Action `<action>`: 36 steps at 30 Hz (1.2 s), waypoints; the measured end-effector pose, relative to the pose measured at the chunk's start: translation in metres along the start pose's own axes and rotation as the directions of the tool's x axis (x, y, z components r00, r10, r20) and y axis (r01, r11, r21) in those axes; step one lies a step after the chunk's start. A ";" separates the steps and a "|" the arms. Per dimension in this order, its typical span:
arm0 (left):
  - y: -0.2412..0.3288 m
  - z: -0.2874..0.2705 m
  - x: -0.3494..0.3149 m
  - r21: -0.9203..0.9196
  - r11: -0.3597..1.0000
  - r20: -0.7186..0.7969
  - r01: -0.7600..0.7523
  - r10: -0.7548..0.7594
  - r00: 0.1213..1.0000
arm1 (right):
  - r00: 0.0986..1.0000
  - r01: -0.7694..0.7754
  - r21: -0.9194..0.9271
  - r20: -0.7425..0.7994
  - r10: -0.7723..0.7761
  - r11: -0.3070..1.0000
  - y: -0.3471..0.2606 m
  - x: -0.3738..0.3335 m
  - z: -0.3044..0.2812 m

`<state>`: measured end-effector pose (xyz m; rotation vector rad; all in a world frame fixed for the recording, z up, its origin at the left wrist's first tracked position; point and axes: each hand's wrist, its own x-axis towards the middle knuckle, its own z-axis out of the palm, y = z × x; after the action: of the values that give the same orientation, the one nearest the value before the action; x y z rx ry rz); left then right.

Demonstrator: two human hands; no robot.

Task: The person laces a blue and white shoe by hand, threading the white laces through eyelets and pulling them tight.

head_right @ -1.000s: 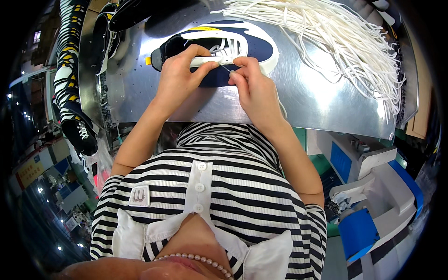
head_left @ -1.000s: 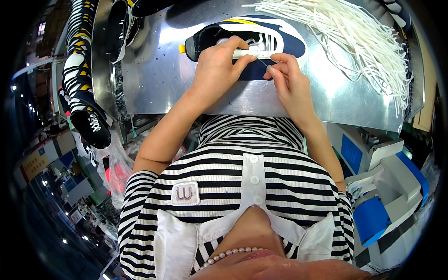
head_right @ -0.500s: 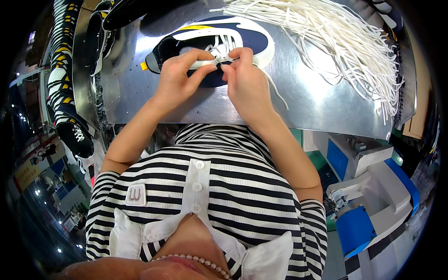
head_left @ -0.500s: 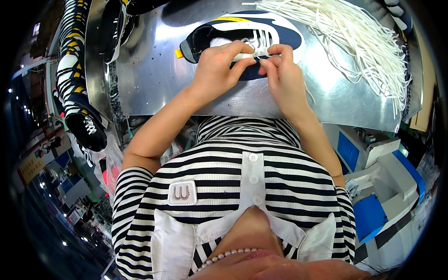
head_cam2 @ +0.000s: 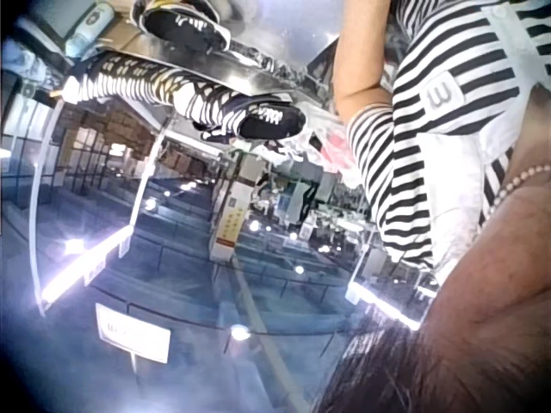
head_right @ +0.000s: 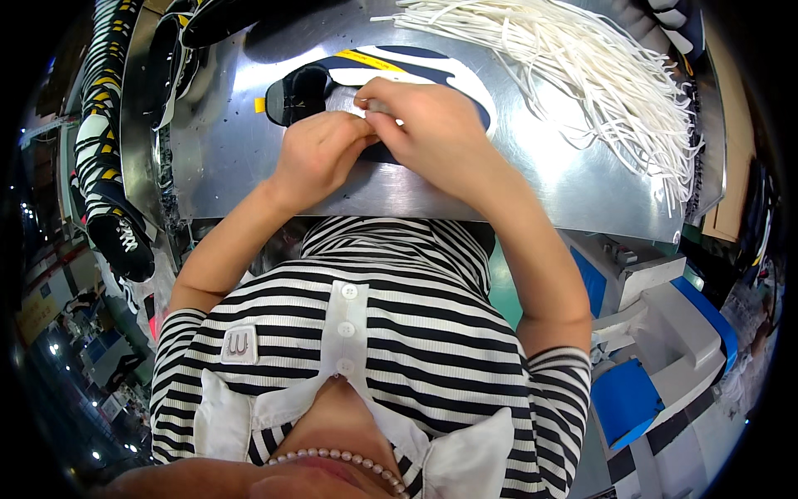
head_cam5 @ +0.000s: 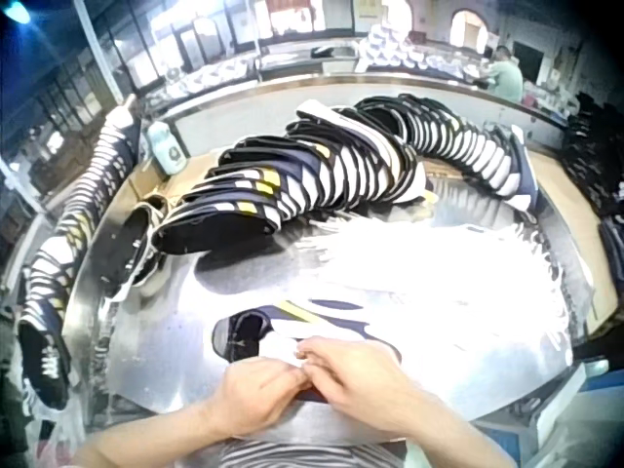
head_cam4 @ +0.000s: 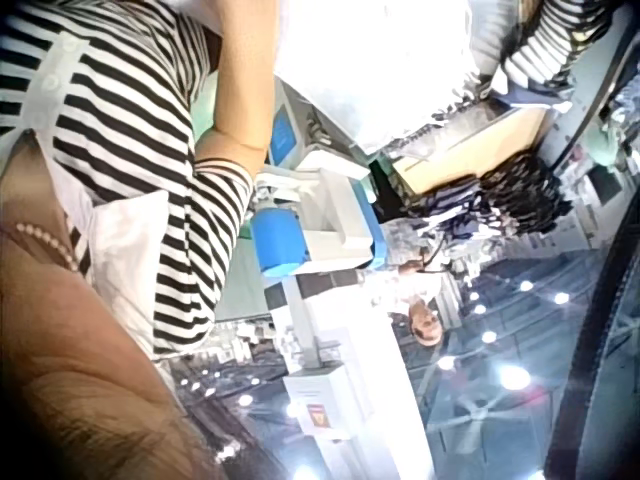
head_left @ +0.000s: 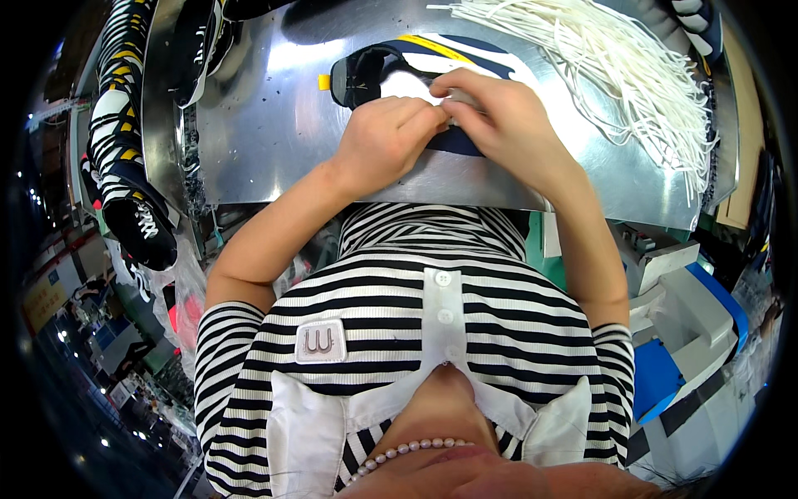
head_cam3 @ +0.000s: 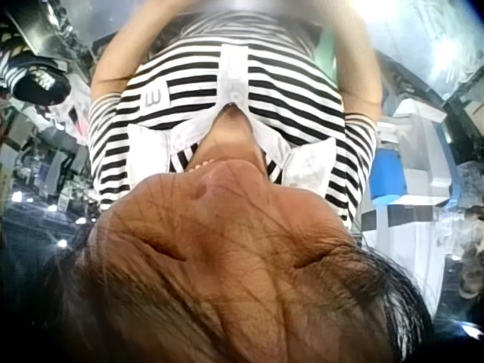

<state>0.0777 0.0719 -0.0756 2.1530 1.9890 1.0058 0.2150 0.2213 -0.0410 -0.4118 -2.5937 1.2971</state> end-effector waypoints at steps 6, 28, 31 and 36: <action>0.000 -0.008 -0.014 0.023 0.997 -0.029 -0.076 0.076 0.997 | 0.999 -0.014 -0.093 0.046 0.019 0.996 0.003 0.001 -0.002; -0.006 -0.017 -0.004 -0.179 0.983 0.135 -0.029 0.054 0.989 | 0.789 0.166 0.483 -0.588 0.178 0.860 0.013 0.009 -0.084; -0.005 -0.023 -0.002 -0.245 0.963 0.160 0.109 -0.071 0.985 | 0.951 -0.005 0.554 -0.254 0.174 0.833 0.033 0.014 -0.020; 0.001 -0.020 0.009 -0.432 0.695 0.158 0.575 -0.570 0.806 | 0.964 -0.146 0.633 -0.083 0.254 0.760 0.018 0.001 0.019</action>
<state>0.0687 0.0718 -0.0560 1.1655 1.9484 1.1744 0.2109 0.2181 -0.0670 -0.6425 -1.8578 1.9921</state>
